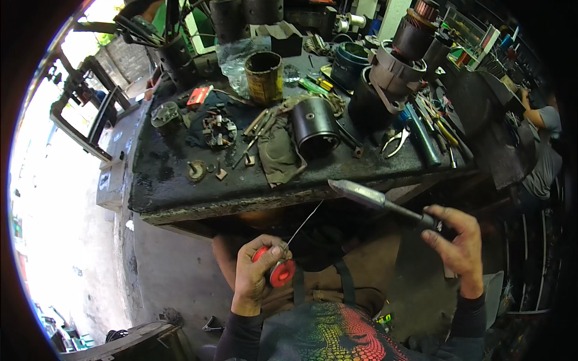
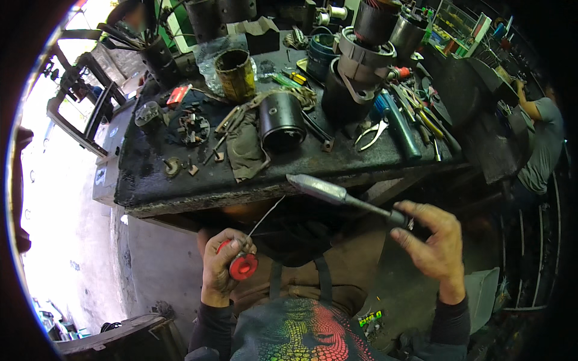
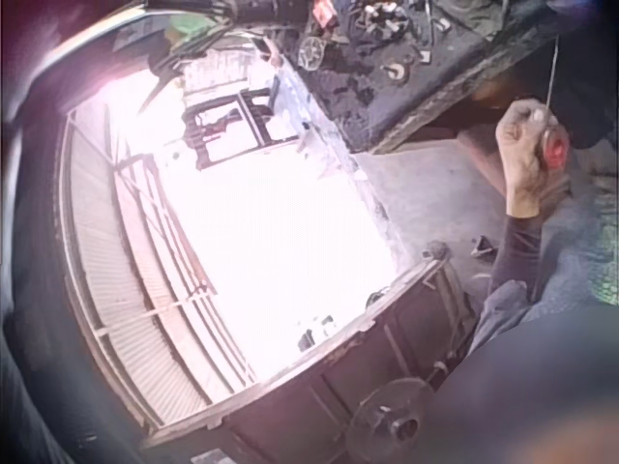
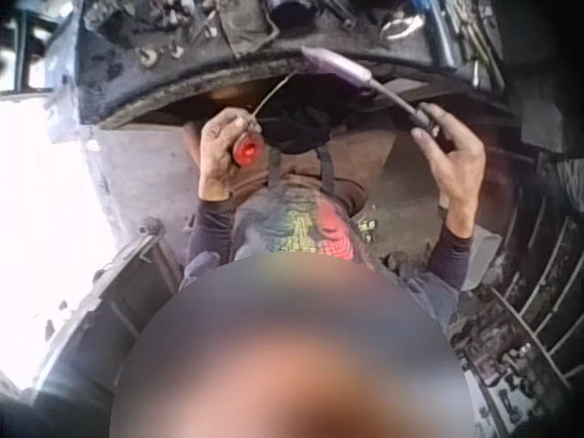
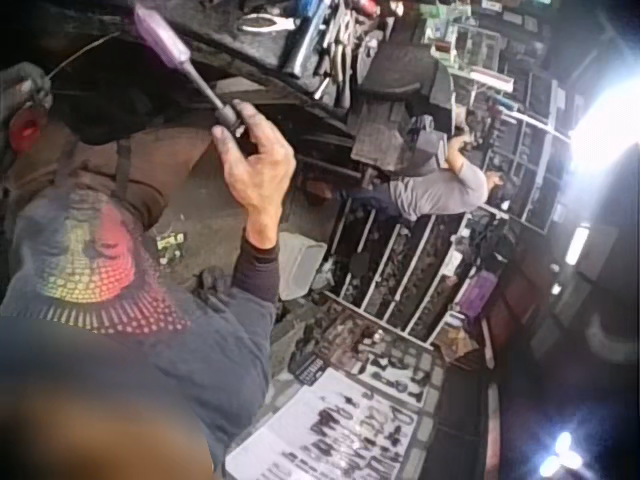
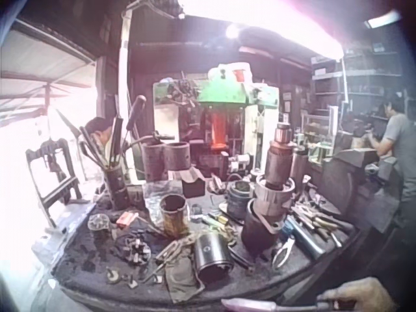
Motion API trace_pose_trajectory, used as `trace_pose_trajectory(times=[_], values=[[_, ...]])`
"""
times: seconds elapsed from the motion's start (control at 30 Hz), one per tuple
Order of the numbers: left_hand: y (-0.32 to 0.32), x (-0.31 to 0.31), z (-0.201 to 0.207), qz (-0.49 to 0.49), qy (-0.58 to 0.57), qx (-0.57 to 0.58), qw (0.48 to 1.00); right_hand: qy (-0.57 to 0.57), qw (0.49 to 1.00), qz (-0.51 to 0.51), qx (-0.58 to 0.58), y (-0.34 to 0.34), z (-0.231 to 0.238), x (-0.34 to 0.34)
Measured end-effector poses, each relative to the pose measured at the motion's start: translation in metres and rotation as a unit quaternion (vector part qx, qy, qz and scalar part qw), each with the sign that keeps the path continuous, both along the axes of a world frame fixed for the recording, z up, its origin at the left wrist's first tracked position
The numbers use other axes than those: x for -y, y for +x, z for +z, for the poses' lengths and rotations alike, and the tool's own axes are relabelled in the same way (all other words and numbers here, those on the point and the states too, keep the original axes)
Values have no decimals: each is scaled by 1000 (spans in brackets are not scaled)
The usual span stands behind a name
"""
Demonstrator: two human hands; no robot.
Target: The person assembles small electrical components on a workbench. They use pliers to adjust parts, apply grease with a brush, and insert a copper wire into a cylindrical housing. The person also handles a spool of wire and various small metal pieces.
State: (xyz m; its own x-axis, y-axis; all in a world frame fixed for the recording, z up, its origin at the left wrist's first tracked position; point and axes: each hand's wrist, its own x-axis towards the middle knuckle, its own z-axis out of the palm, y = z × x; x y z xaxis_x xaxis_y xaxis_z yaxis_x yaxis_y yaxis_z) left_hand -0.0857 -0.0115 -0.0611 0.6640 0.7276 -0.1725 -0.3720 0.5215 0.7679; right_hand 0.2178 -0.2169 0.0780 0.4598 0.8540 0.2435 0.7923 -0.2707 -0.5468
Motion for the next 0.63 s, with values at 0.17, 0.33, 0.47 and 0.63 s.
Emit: trace_pose_trajectory(times=[0.17, 0.33, 0.47, 0.63], values=[[14, -1, -13, -118, -107, 114, 981, -44, 996, -5, 84, 14, 31, -17], [12, 16, -21, -154, -235, 195, 940, -106, 993, -43, -14, 26, 41, -28], [20, 24, -34, -65, -329, 247, 909, -104, 982, -69, -142, 31, 30, -30], [12, 13, -49, -127, -113, 103, 980, -123, 971, -33, -203, 48, 21, -27]])
